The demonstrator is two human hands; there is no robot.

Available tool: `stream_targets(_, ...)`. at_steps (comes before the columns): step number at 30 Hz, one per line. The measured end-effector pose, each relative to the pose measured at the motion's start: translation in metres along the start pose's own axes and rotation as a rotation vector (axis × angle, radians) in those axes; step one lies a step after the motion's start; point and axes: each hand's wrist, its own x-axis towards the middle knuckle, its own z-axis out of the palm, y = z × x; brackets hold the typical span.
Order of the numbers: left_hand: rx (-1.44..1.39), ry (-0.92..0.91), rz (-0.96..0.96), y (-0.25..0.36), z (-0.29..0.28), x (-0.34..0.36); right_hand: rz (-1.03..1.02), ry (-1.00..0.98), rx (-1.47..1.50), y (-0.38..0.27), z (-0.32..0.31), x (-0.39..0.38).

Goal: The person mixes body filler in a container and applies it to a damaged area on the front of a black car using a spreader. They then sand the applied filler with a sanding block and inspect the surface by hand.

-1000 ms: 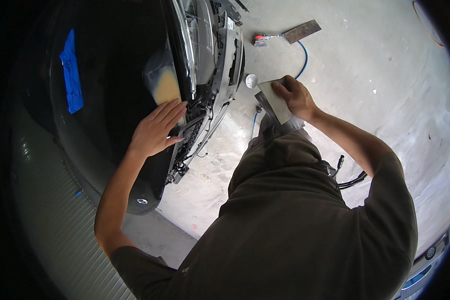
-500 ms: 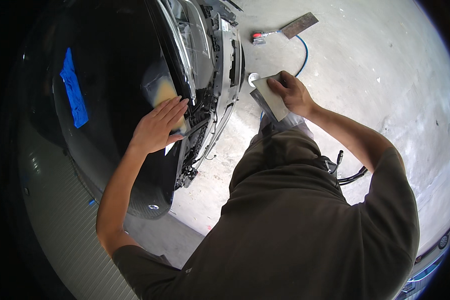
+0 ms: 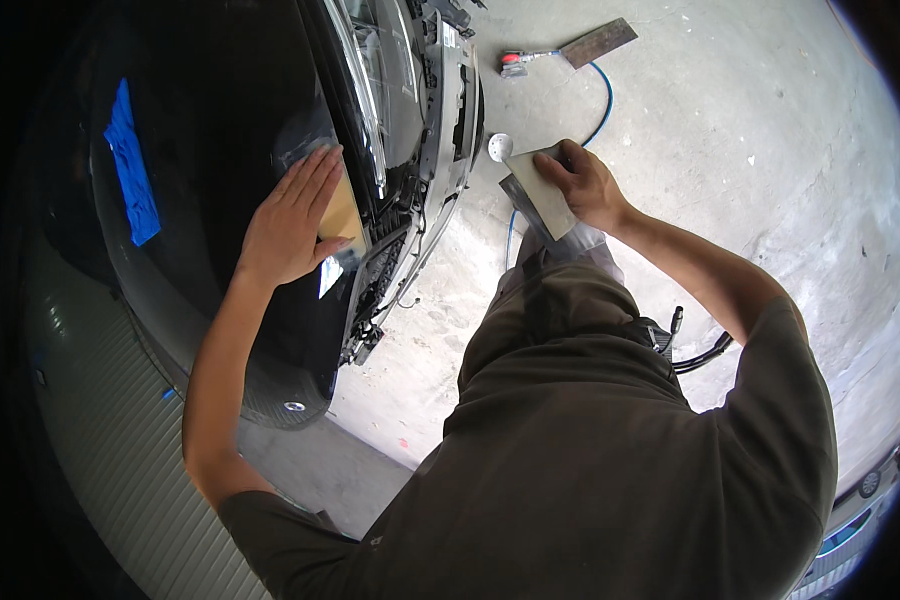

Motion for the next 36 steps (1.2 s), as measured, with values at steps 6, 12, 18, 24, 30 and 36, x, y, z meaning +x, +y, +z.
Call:
stream_targets(6, -0.016, -0.021, 0.024, 0.043, 0.025, -0.029, -0.035, -0.058, 0.020, 0.003, 0.015, 0.004)
stream_targets(12, 0.099, -0.092, 0.058, 0.122, 0.080, -0.074, -0.039, -0.091, -0.064, -0.017, 0.046, -0.014)
stream_targets(18, -1.226, 0.438, -0.502, 0.289, 0.073, -0.123, -0.080, -0.435, -0.198, -0.059, 0.125, -0.086)
stream_targets(24, -1.876, 1.347, -1.270, 0.440, 0.046, -0.183, -0.326, -0.673, -0.132, -0.079, 0.240, -0.213)
stream_targets(30, -1.783, 2.102, -1.598, 0.570, 0.085, -0.326, -0.405, -0.842, -0.313, -0.059, 0.411, -0.352)
stream_targets(36, -1.517, 2.553, -1.845, 0.645, 0.154, -0.417, -0.900, -1.406, -0.782, -0.016, 0.563, -0.426)
